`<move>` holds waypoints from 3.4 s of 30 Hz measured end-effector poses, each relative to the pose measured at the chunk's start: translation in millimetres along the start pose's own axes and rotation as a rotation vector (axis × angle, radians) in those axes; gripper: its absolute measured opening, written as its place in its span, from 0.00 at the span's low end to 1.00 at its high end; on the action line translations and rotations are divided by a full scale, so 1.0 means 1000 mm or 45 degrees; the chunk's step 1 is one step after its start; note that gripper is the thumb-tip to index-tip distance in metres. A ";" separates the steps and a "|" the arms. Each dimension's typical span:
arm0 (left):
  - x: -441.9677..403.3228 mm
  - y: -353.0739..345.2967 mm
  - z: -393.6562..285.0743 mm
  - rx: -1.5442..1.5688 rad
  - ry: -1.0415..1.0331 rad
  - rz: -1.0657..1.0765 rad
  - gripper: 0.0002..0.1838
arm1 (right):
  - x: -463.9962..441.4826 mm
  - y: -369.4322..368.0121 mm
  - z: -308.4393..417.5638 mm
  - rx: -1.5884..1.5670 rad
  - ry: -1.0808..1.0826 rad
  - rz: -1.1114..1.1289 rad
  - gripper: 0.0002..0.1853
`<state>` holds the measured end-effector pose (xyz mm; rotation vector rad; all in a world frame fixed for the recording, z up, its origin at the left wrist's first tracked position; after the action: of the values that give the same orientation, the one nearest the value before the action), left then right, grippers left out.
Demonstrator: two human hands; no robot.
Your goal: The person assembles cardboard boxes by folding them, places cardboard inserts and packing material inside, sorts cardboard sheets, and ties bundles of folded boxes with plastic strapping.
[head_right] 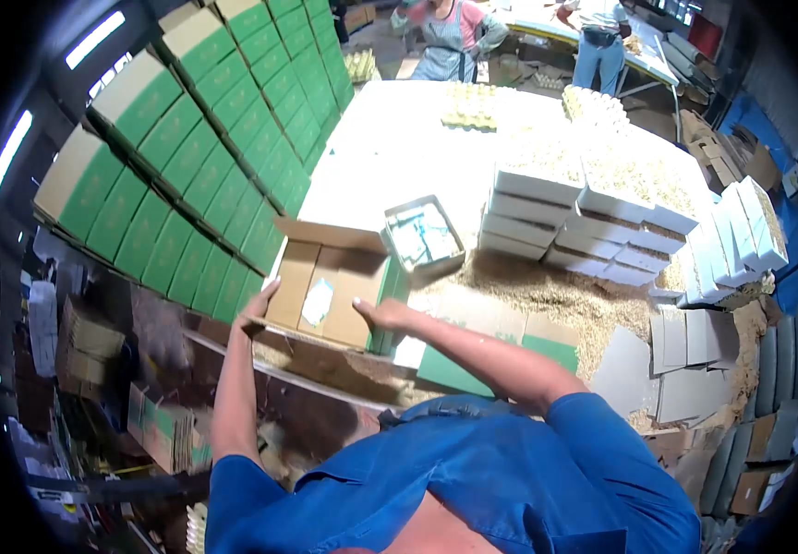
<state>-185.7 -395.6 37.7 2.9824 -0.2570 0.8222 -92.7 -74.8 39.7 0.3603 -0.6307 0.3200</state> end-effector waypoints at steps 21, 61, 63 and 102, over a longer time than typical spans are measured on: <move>0.020 -0.017 0.026 -0.004 -0.091 0.147 0.25 | 0.009 0.029 -0.029 -0.164 0.129 0.176 0.45; 0.085 -0.106 0.242 0.443 -0.066 -0.698 0.14 | 0.160 0.077 -0.401 0.565 -0.174 -1.468 0.29; 0.105 -0.180 0.250 -0.231 0.250 -0.294 0.21 | 0.153 0.076 -0.395 0.526 -0.160 -1.585 0.26; 0.079 -0.334 0.113 -0.243 -0.553 -0.023 0.11 | 0.264 0.236 -0.355 -0.864 0.600 -1.959 0.14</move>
<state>-5.2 -87.0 -15.9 2.9360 -0.2996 0.1272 197.1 331.6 -8.3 0.0280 0.1396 -1.2331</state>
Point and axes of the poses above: each hand's wrist, its own x-axis away from the middle knuckle, its own y-axis out of the back of the hand, z = x × y, the point moved 1 cm from there along -x, towards the middle knuckle, and after that the axes turned 7 degrees about -z, right-handed, at the moved point
